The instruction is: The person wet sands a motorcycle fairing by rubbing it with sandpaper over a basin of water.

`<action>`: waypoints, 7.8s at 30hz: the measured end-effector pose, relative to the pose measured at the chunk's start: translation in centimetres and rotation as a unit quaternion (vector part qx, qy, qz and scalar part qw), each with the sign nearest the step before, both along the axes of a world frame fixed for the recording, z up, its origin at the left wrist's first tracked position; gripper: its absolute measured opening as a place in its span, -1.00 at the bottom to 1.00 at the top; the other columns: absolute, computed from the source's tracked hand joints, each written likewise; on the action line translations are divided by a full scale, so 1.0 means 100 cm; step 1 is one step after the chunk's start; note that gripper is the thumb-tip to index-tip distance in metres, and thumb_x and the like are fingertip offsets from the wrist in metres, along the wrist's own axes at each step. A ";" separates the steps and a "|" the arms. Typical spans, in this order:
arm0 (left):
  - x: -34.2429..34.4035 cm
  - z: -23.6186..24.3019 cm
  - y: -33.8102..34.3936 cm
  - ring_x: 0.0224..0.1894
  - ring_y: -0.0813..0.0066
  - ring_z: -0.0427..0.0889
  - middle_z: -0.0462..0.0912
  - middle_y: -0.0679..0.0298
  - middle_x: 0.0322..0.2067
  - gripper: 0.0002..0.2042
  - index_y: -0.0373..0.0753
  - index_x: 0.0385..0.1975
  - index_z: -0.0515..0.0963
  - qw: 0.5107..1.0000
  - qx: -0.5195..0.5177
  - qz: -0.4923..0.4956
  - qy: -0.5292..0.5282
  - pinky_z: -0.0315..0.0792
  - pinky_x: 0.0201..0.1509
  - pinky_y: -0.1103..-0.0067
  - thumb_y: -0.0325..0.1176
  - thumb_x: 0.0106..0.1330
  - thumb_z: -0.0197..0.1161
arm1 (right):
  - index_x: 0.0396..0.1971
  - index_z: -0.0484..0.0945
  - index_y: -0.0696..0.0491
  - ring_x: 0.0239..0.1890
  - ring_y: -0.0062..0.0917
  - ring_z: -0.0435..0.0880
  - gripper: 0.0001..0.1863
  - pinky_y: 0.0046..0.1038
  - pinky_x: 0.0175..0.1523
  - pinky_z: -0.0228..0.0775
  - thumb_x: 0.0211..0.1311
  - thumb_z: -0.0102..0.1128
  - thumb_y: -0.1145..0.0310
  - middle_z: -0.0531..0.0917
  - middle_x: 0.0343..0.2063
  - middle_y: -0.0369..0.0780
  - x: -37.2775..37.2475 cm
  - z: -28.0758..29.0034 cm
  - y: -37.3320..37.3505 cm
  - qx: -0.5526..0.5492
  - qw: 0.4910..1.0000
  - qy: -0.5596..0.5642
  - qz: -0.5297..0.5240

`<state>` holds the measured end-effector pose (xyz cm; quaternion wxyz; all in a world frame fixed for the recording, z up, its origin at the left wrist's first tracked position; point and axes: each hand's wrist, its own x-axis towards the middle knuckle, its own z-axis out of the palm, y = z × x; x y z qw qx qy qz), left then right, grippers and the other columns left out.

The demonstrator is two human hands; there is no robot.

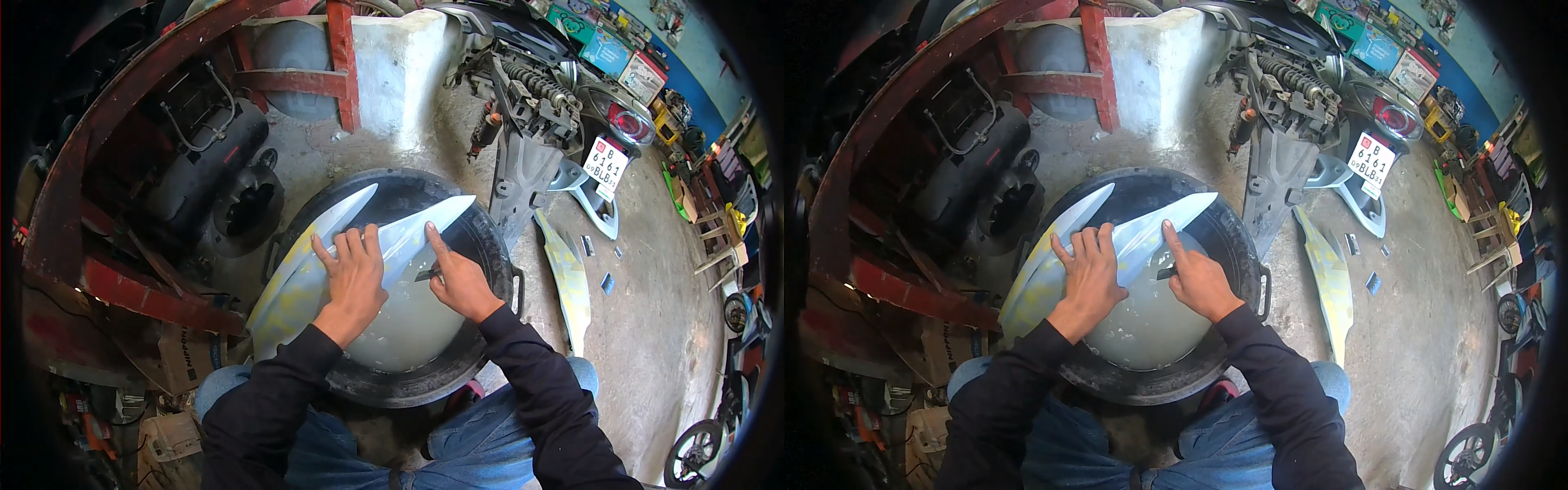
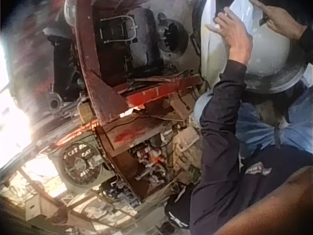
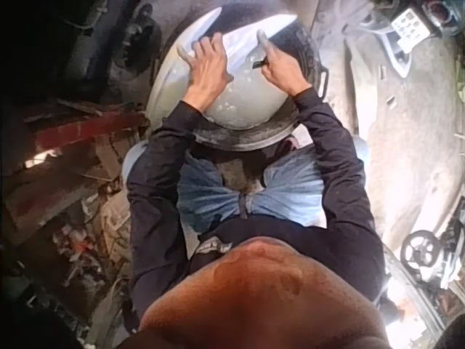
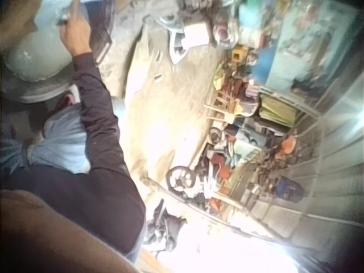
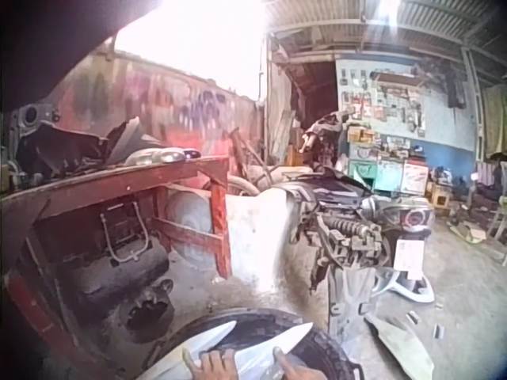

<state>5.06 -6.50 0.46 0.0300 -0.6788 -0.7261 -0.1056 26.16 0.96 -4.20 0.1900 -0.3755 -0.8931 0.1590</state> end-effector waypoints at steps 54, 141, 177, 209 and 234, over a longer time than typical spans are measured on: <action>-0.005 0.002 0.004 0.24 -0.05 0.44 0.48 -0.01 0.12 0.16 -0.32 0.33 0.30 0.997 -0.065 -0.037 -0.018 -0.04 0.44 -0.36 -0.09 -0.44 0.77 | 0.05 0.65 0.23 0.31 -0.14 0.54 -0.56 -0.05 0.44 0.31 0.10 0.28 0.50 0.66 0.13 -0.07 -0.021 -0.015 -0.019 0.191 0.970 0.121 0.091; -0.058 0.001 0.020 -0.03 0.35 0.71 0.74 0.08 -0.06 -0.32 -0.37 0.14 0.58 0.821 -0.216 -0.095 -0.520 0.50 0.14 0.47 -0.14 0.01 0.58 | -0.07 0.68 0.11 0.09 -0.14 0.62 -0.56 -0.19 0.25 0.48 -0.07 0.36 0.64 0.64 -0.09 -0.15 -0.029 0.023 -0.033 0.134 0.959 0.251 -0.013; -0.038 0.016 0.015 0.19 0.08 0.67 0.63 -0.19 0.15 -0.05 -0.42 0.41 0.34 0.904 -0.150 -0.063 -0.395 0.47 0.28 0.39 0.00 0.04 0.55 | -0.14 0.66 0.18 0.05 -0.12 0.60 -0.72 -0.14 0.27 0.42 0.09 0.24 0.57 0.66 -0.13 -0.08 -0.017 0.024 -0.021 0.130 0.962 0.236 -0.044; -0.036 0.018 0.008 0.08 0.08 0.73 0.70 -0.13 0.06 -0.13 -0.35 0.36 0.41 0.912 -0.111 -0.071 -0.388 0.53 0.18 0.36 -0.03 0.05 0.55 | -0.11 0.65 0.17 0.06 -0.11 0.58 -0.68 -0.10 0.30 0.39 0.06 0.29 0.56 0.65 -0.10 -0.10 -0.015 0.019 -0.022 0.139 0.960 0.241 -0.024; -0.034 0.020 0.008 0.13 0.05 0.71 0.69 -0.15 0.07 -0.09 -0.35 0.37 0.40 0.903 -0.131 -0.065 -0.405 0.50 0.23 0.36 0.01 0.03 0.56 | -0.13 0.68 0.16 0.05 -0.17 0.60 -0.74 -0.23 0.20 0.45 0.17 0.22 0.56 0.67 -0.08 -0.10 0.003 0.033 -0.026 0.065 0.944 0.288 -0.145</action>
